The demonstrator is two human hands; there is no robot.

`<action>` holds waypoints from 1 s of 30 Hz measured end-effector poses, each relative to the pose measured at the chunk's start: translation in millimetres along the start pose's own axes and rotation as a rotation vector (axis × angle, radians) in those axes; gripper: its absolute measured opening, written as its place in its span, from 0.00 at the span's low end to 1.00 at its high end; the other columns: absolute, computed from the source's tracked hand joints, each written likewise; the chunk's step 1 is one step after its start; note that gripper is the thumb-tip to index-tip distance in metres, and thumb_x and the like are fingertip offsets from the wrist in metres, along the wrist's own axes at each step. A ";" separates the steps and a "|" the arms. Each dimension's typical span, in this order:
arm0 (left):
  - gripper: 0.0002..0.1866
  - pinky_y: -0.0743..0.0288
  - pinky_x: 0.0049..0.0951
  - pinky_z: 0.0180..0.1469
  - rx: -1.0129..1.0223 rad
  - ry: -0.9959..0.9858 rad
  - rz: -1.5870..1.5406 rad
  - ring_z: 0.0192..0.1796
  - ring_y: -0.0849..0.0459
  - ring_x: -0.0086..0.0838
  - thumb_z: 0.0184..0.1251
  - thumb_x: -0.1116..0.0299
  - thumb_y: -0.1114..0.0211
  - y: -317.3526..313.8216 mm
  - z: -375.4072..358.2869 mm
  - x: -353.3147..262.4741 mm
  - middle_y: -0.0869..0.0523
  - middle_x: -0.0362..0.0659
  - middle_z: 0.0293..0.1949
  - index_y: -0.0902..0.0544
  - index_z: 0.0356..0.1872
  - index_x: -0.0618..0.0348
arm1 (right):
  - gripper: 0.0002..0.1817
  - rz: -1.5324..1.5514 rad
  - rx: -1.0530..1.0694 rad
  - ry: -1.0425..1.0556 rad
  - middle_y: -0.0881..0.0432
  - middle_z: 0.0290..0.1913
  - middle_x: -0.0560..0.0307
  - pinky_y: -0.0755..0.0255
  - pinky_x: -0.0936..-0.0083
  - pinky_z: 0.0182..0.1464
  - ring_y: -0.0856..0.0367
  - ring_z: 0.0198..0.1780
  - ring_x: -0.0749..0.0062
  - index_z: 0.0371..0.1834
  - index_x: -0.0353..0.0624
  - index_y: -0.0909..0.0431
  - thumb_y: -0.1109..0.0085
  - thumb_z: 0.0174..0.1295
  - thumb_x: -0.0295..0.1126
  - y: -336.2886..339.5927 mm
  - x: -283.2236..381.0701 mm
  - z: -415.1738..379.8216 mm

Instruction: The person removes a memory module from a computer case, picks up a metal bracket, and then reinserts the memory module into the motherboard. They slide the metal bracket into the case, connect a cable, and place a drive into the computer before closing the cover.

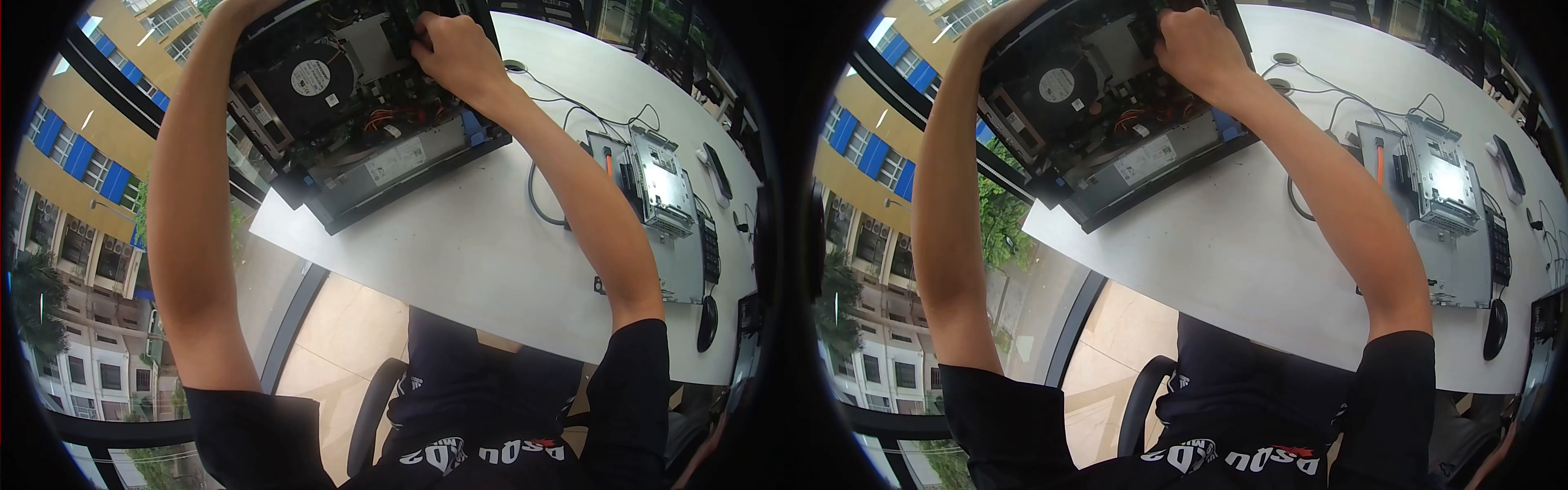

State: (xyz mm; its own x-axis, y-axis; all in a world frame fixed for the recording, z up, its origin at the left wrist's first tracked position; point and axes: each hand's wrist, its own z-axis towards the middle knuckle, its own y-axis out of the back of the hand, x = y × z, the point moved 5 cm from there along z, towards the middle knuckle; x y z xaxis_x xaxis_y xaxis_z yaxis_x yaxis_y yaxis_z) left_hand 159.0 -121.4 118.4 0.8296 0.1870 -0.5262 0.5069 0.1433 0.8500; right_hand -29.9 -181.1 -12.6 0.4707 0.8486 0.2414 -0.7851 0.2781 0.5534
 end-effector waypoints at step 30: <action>0.29 0.27 0.37 0.69 0.022 -0.078 0.011 0.63 0.18 0.34 0.79 0.44 0.44 -0.7 0.2 -1.8 0.17 0.45 0.67 0.18 0.70 0.51 | 0.14 -0.068 0.094 -0.114 0.11 0.37 0.37 0.16 0.53 0.51 0.10 0.44 0.39 0.40 0.35 0.11 0.31 0.61 0.36 2.9 3.5 19.5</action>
State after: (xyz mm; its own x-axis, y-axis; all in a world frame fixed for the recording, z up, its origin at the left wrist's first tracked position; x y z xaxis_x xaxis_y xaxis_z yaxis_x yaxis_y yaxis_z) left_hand 157.2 -122.0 118.7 0.8503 0.1118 -0.5143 0.5022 0.1203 0.8564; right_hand -22.6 -186.1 5.4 0.5683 0.7710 0.2873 -0.7113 0.2850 0.6425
